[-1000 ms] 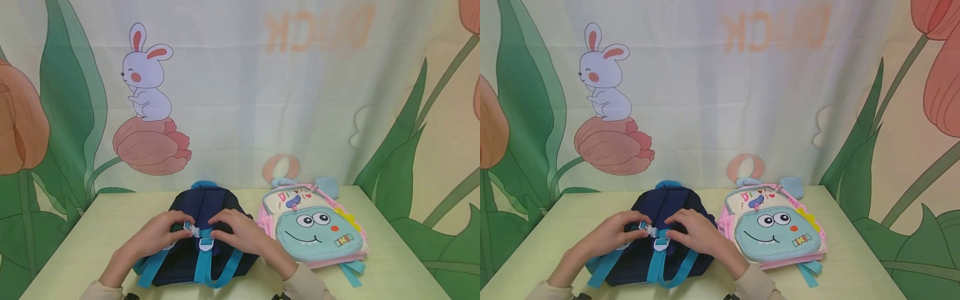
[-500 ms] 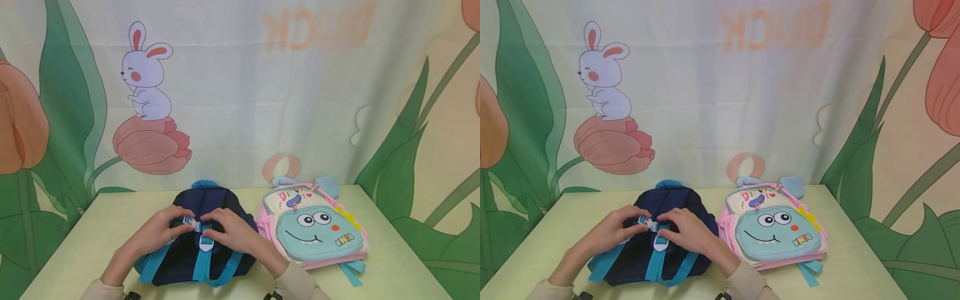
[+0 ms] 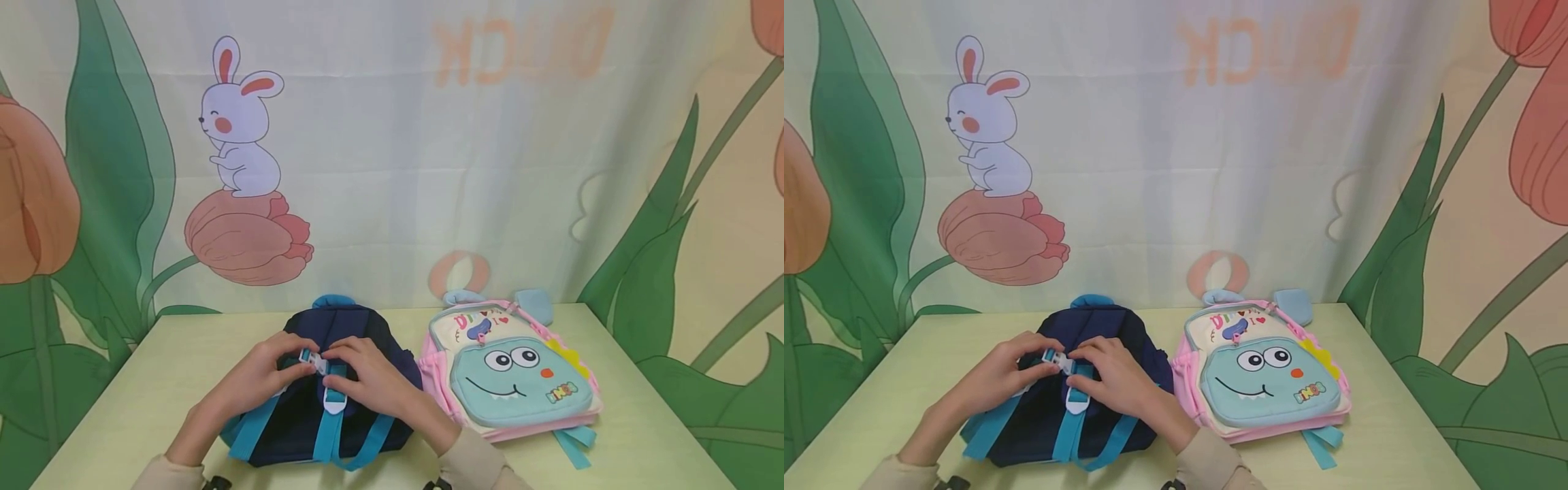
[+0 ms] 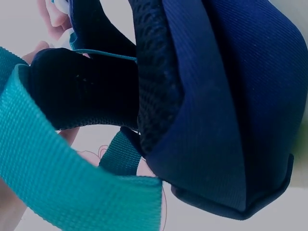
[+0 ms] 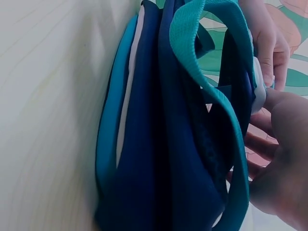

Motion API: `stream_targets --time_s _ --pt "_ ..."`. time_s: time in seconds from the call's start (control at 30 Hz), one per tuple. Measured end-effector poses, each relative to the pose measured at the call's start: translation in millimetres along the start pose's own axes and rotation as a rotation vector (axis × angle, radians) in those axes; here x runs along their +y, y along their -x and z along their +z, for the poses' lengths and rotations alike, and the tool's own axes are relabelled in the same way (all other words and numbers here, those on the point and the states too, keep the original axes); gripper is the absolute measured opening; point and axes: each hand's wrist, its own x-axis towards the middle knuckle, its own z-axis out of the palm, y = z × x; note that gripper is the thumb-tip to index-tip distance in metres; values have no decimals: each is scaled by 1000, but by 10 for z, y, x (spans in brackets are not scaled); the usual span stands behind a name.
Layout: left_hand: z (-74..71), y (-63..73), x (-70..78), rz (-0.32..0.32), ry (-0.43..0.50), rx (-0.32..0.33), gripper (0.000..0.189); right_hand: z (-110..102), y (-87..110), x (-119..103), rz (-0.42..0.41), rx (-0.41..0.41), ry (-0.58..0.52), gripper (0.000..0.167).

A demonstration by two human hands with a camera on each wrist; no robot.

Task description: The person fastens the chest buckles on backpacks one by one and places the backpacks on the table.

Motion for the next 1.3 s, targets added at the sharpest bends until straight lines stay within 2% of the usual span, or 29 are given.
stream_targets --time_s 0.23,0.37,0.57,0.77,0.87,1.0,1.13,1.3 --pt "20 -13 13 2 17 14 33 54 -52 -6 9 55 22 34" --pt "17 -19 27 -15 7 6 35 65 -59 1 -23 87 81 30" --pt "-22 -14 26 -107 0 -71 47 53 -32 2 -62 118 168 29" --pt "-47 8 30 -130 5 -112 50 30 7 3 -54 127 215 29" --pt "-46 9 35 -144 10 -105 50 15 12 -2 -66 132 210 26" --pt "-30 10 29 -159 21 -91 43 3 14 -4 -87 137 139 21" --pt "-12 17 16 -144 18 -71 36 2 14 0 -86 144 78 20" --pt "-1 13 20 -128 -21 -49 35 -1 14 -4 -81 164 84 18"
